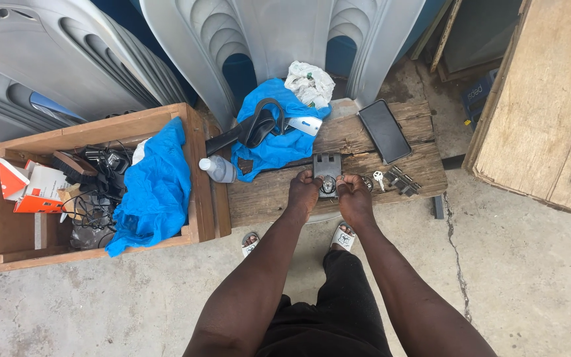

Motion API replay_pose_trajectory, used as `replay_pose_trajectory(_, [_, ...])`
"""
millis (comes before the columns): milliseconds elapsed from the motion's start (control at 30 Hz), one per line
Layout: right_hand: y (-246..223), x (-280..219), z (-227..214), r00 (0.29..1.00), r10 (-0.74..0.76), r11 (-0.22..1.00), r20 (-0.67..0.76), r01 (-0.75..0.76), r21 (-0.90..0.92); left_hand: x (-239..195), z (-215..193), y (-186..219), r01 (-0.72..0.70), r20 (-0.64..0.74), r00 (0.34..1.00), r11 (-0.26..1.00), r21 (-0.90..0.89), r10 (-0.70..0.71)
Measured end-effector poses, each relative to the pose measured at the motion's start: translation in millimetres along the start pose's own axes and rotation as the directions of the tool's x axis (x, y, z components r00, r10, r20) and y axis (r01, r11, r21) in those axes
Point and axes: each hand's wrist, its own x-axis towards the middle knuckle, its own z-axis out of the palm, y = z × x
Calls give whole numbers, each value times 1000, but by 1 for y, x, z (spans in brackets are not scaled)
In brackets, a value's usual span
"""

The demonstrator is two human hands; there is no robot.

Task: Inspecting and assembling a lock cylinder into its housing to check for proper fit and function.

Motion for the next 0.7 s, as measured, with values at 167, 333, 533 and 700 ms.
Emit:
replay_pose_trajectory(167, [-5,-6,4,1000,-10,997,-11,11,81,-16,-13,16,-38,27,999,998,-50,39])
replay_pose_trajectory(333, [-14,-8,6,1000,0,999,-15,0,53,27,-25,-10,-45,11,999,993,-106,47])
replay_pose_trajectory(533, [-29,-42,6,1000,-1,997,16,0,79,16,-42,-15,-137,56,987,962,-238,154])
replay_pose_trajectory(700, [-10,-44,19,997,-79,991,1,78,110,6,-64,-11,-285,83,943,909,-303,323])
